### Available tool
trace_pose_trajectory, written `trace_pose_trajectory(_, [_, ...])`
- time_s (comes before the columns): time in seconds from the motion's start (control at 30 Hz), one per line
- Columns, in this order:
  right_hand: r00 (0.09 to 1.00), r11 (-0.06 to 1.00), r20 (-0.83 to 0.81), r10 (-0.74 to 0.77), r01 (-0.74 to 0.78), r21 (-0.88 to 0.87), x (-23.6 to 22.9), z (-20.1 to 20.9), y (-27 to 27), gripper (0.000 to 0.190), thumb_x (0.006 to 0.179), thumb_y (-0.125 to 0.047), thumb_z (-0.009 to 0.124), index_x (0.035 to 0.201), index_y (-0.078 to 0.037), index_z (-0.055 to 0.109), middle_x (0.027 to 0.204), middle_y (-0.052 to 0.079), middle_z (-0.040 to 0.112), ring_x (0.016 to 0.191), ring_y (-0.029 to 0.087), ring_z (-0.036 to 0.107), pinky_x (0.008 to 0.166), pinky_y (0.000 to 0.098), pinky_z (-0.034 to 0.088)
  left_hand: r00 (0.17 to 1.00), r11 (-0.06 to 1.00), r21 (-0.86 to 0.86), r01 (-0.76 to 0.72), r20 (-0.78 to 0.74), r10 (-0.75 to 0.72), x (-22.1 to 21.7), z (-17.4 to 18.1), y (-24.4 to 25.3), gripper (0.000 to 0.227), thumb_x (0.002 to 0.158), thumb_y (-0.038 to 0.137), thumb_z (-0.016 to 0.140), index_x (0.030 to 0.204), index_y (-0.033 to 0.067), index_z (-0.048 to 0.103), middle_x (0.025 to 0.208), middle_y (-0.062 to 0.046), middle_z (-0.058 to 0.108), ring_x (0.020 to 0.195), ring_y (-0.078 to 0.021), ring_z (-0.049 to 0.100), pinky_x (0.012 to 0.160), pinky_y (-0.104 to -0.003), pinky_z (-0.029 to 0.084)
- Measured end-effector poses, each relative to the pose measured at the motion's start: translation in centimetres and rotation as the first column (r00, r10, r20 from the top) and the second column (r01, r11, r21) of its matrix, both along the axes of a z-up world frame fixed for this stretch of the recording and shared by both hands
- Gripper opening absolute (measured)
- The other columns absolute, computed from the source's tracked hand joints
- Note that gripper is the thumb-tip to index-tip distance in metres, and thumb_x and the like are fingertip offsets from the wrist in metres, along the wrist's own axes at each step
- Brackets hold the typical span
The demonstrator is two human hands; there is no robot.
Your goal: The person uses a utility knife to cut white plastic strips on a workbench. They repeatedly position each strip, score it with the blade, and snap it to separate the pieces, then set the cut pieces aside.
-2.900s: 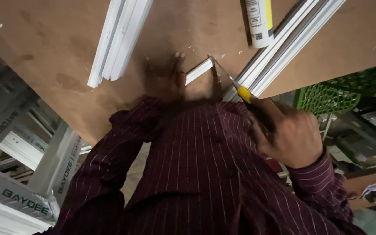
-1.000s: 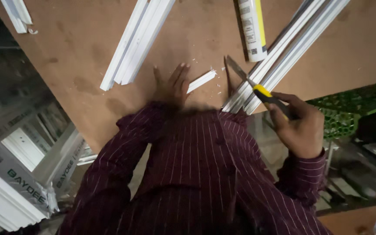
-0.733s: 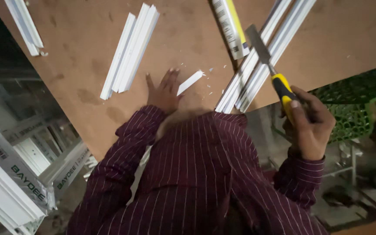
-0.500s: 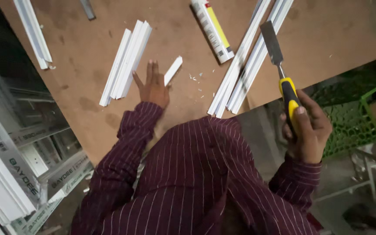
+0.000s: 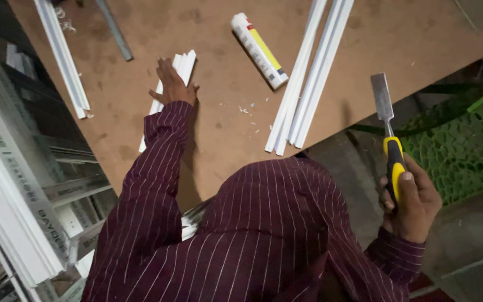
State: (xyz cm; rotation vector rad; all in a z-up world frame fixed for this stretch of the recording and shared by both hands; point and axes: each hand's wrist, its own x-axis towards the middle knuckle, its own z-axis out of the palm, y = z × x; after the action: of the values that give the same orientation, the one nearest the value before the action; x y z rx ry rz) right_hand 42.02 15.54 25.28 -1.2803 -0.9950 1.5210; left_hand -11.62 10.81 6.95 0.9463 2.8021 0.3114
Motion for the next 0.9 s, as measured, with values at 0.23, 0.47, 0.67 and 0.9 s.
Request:
trace_pose_trajectory(0.23, [0.998, 0.998, 0.058, 0.039, -0.042, 0.055, 1.0, 1.3, 2.7, 0.044, 0.111, -0.015, 0.060, 0.145, 0.012, 0.056, 0.103, 0.016, 0.067, 0.074, 0.012, 0.060, 0.055, 0.0217, 0.042, 0.962, 0.971, -0.084, -0.225, 0.136, 0.235, 0.8, -0.6, -1.8, 0.119, 0.080, 0.043, 0.087, 0.163, 0.0114, 0.008, 0.172, -0.008, 0.011, 0.157, -0.0281, 0.013, 0.111, -0.083, 0.014])
trace_pose_trajectory(0.47, [0.981, 0.981, -0.004, 0.192, -0.192, 0.033, -0.5, 3.2, 6.2, 0.047, 0.109, -0.017, 0.059, 0.146, 0.010, 0.056, 0.093, 0.017, 0.065, 0.055, 0.009, 0.047, 0.049, 0.0207, 0.038, 0.868, 0.910, -0.077, -0.408, 0.275, 0.413, 1.3, 3.1, -4.5, 0.099, 0.070, 0.043, 0.090, 0.150, 0.0240, 0.035, 0.161, -0.008, 0.037, 0.130, -0.0334, 0.059, 0.117, -0.080, 0.010])
trace_pose_trajectory(0.67, [0.978, 0.978, 0.008, 0.207, -0.207, 0.026, 0.1, 2.8, 7.6, 0.046, 0.106, -0.014, 0.056, 0.143, 0.011, 0.054, 0.101, 0.015, 0.066, 0.070, 0.010, 0.057, 0.051, 0.0202, 0.039, 0.861, 0.886, -0.009, -0.464, 0.230, 0.453, 1.3, 3.1, -4.0, 0.099, 0.062, 0.039, 0.096, 0.141, 0.0229, 0.039, 0.147, -0.008, 0.049, 0.118, -0.0325, 0.064, 0.114, -0.078, 0.009])
trace_pose_trajectory(0.9, [0.980, 0.981, -0.058, 0.191, -0.189, 0.046, 3.4, 1.7, 8.8, 0.043, 0.112, -0.013, 0.057, 0.148, 0.010, 0.055, 0.098, 0.018, 0.064, 0.059, 0.010, 0.047, 0.053, 0.0197, 0.037, 0.906, 0.909, 0.044, -0.414, 0.113, 0.407, 1.4, 1.4, -4.0, 0.094, 0.067, 0.035, 0.094, 0.140, 0.0158, 0.038, 0.135, -0.018, 0.060, 0.114, -0.0391, 0.066, 0.106, -0.068, 0.032])
